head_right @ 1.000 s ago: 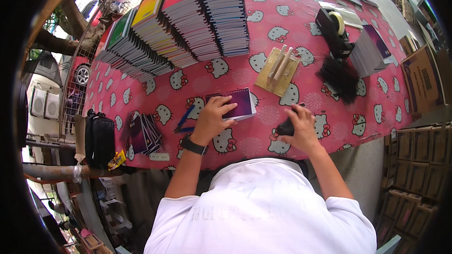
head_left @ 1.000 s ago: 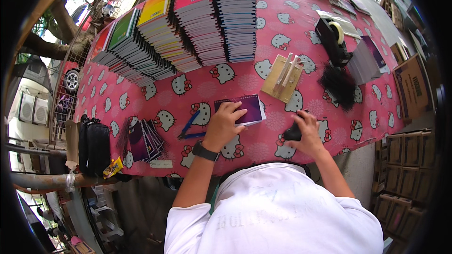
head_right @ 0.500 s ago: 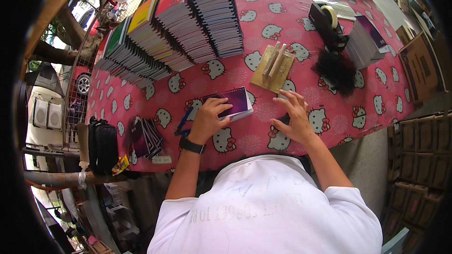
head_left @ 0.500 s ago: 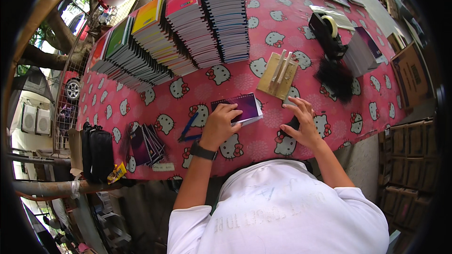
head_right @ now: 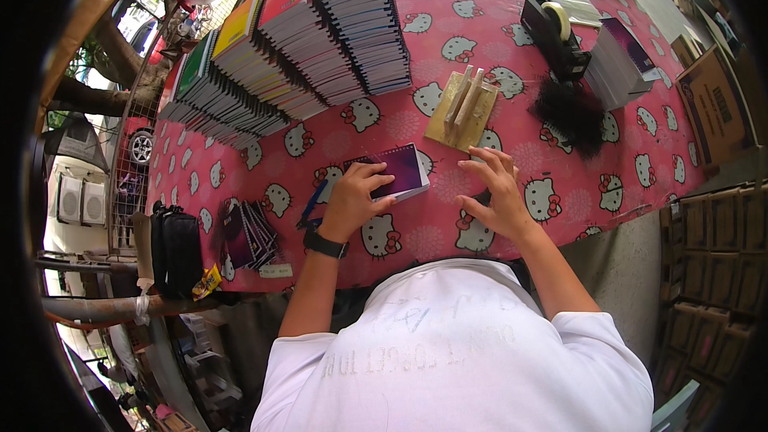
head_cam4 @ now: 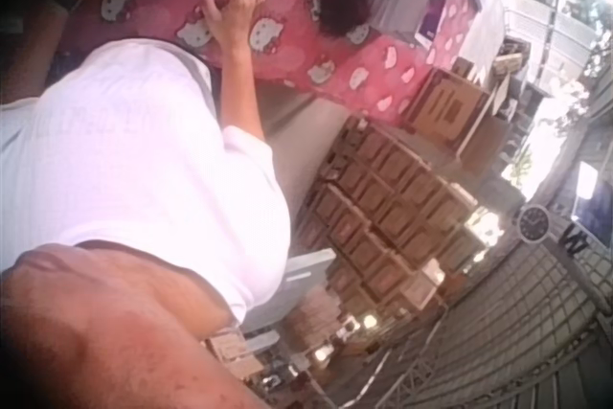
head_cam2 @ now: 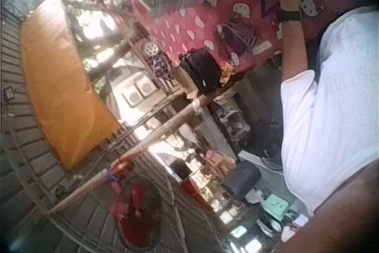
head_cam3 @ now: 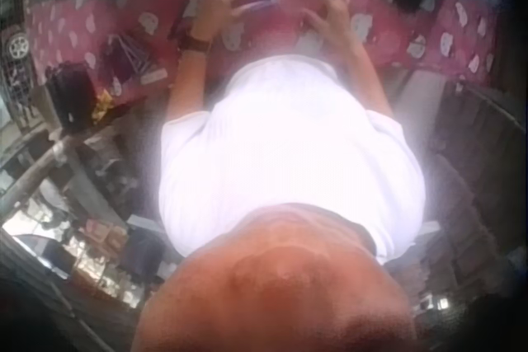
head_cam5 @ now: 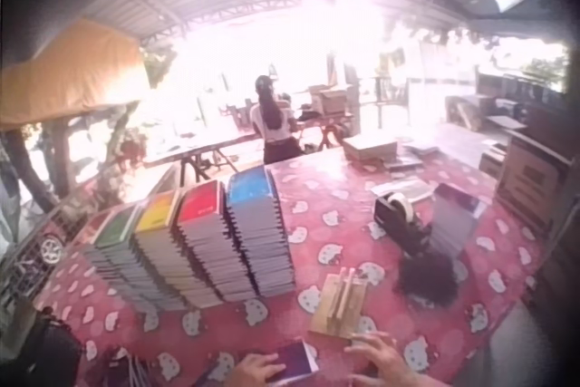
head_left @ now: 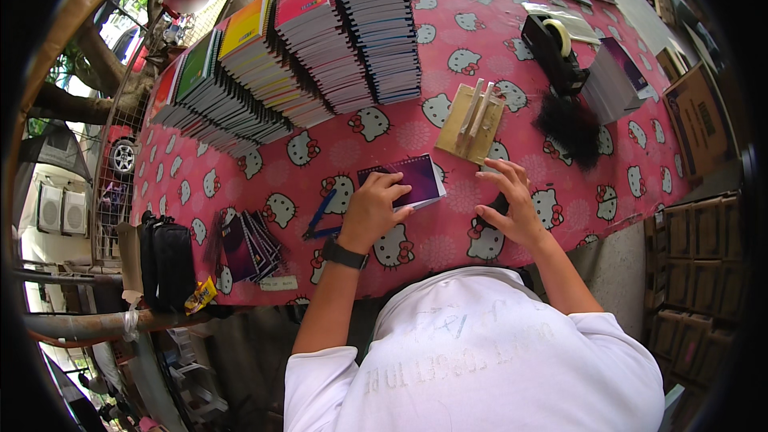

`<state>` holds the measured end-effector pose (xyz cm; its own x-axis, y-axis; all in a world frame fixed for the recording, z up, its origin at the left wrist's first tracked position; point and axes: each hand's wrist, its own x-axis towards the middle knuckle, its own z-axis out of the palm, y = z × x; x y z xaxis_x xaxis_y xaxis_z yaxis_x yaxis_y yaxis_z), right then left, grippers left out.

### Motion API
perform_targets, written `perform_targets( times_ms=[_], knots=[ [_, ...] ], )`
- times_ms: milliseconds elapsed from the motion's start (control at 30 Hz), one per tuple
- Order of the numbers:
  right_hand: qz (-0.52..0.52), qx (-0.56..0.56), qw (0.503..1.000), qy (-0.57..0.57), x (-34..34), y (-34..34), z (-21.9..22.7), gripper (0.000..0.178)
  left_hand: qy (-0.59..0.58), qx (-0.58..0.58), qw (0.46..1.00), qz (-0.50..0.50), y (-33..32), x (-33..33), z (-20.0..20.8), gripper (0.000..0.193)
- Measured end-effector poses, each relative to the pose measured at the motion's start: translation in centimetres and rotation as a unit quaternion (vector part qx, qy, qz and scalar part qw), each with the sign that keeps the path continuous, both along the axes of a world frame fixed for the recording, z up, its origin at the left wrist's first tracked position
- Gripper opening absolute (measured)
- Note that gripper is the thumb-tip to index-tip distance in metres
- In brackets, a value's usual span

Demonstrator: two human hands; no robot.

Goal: The person assembles small notebooks by hand, picking up paper covers and inserts, aligning them, and placing them onto a small wooden jig to hold them for binding.

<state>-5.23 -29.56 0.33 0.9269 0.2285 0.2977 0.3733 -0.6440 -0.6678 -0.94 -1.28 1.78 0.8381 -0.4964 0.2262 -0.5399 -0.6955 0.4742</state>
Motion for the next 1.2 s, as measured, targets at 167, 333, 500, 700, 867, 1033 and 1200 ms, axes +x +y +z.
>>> perform_targets(
  times_ms=[167,333,500,700,867,1033,1200],
  knots=[
    [-0.003,0.004,1.000,0.003,-0.1,0.1,0.3,0.051,-0.020,-0.001,1.000,0.001,-0.1,-0.1,-0.2,0.034],
    [0.003,0.020,1.000,-0.003,-0.1,0.1,-0.1,0.052,0.007,-0.043,0.999,-0.007,0.7,0.5,-0.5,0.031],
    [0.022,0.047,0.999,0.009,0.1,1.3,0.5,0.049,0.021,-0.039,0.999,-0.012,0.9,0.7,-0.2,0.030],
    [0.051,0.064,0.996,-0.025,0.8,2.5,0.1,0.048,0.007,-0.026,1.000,0.007,0.3,0.1,-0.1,0.031],
    [0.039,0.096,0.993,0.049,0.5,3.0,0.1,0.048,-0.018,-0.002,0.999,0.028,-0.4,-0.6,-0.3,0.032],
    [0.061,0.127,0.987,0.081,0.4,3.5,-0.7,0.050,-0.011,-0.042,0.999,0.024,0.1,-0.3,-0.8,0.030],
    [0.055,0.174,0.978,0.101,0.1,4.6,-0.5,0.053,0.007,-0.045,0.999,0.025,0.1,-0.2,-0.3,0.029]
  ],
)
